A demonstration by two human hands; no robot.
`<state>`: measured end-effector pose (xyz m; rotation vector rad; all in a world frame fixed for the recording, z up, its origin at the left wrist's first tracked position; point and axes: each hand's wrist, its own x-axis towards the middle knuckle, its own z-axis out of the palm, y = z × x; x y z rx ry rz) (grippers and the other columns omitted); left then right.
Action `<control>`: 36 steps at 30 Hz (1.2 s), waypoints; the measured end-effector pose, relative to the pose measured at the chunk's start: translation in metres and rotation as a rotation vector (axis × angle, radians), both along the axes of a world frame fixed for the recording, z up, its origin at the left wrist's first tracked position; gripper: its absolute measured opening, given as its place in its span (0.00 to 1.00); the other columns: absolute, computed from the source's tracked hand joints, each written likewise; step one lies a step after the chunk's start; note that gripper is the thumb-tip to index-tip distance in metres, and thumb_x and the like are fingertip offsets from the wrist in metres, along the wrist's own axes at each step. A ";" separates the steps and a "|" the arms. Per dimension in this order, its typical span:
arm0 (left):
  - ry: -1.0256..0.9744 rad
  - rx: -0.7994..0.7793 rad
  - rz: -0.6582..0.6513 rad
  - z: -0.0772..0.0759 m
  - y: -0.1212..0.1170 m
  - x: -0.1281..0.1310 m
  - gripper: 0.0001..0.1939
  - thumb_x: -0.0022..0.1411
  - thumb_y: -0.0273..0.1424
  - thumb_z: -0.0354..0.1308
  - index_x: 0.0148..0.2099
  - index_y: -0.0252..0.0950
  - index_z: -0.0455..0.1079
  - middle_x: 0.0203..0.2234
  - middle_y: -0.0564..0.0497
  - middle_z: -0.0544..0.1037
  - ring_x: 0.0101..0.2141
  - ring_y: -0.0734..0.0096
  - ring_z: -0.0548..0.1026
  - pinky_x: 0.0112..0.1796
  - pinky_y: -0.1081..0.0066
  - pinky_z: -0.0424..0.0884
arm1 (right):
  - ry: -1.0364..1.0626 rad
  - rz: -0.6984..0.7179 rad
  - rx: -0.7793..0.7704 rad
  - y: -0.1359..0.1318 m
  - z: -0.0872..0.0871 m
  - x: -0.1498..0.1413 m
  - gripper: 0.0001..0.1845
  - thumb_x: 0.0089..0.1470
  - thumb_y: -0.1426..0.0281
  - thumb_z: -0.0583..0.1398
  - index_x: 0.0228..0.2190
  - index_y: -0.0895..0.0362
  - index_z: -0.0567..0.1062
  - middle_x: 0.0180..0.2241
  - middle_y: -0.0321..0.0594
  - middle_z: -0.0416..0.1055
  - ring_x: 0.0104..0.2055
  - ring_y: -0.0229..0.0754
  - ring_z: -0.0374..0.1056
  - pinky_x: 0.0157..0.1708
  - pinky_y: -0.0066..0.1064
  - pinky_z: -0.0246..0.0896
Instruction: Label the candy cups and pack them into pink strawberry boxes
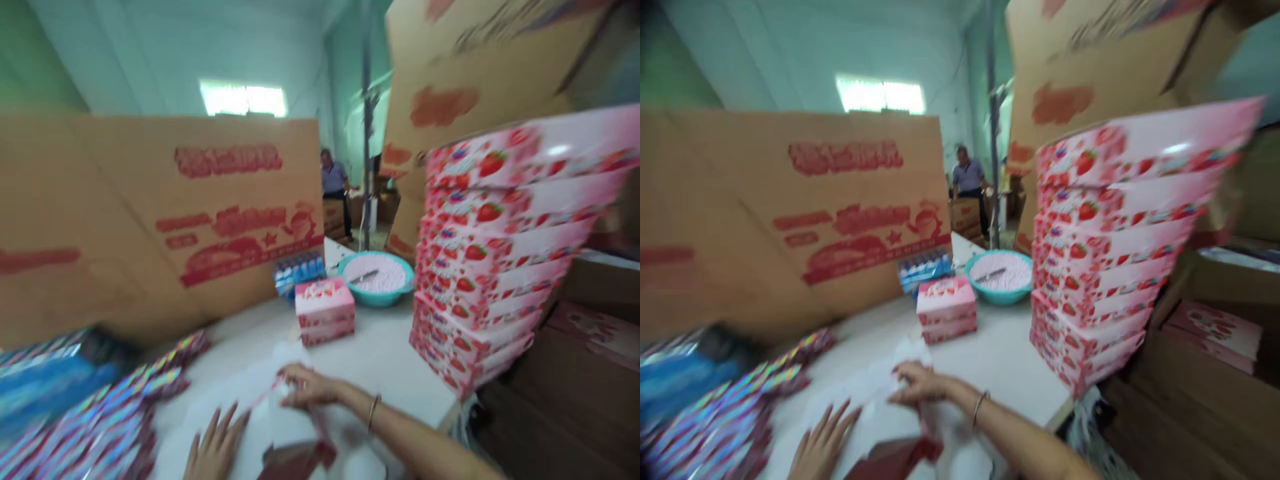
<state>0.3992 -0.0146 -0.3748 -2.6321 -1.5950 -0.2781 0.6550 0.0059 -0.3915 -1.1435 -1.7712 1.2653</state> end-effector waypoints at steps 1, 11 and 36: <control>0.054 -0.058 0.003 -0.004 -0.018 0.002 0.37 0.54 0.40 0.64 0.65 0.39 0.62 0.65 0.38 0.60 0.66 0.40 0.54 0.61 0.39 0.54 | -0.075 0.038 0.012 -0.011 0.002 0.004 0.37 0.36 0.49 0.69 0.45 0.56 0.74 0.59 0.49 0.64 0.61 0.52 0.58 0.61 0.42 0.51; 0.124 -0.116 0.085 -0.009 -0.052 0.021 0.56 0.46 0.36 0.66 0.73 0.36 0.43 0.71 0.38 0.40 0.69 0.40 0.35 0.63 0.38 0.31 | -0.829 -0.043 0.222 -0.061 -0.001 -0.017 0.59 0.46 0.67 0.65 0.69 0.53 0.38 0.72 0.47 0.24 0.72 0.59 0.20 0.67 0.58 0.24; -0.475 -0.145 0.330 -0.036 -0.099 0.016 0.55 0.57 0.41 0.60 0.73 0.36 0.27 0.71 0.35 0.36 0.69 0.38 0.35 0.64 0.37 0.43 | -0.249 -0.227 -0.015 -0.102 -0.013 -0.027 0.56 0.52 0.73 0.59 0.69 0.57 0.28 0.72 0.50 0.30 0.73 0.50 0.31 0.69 0.48 0.38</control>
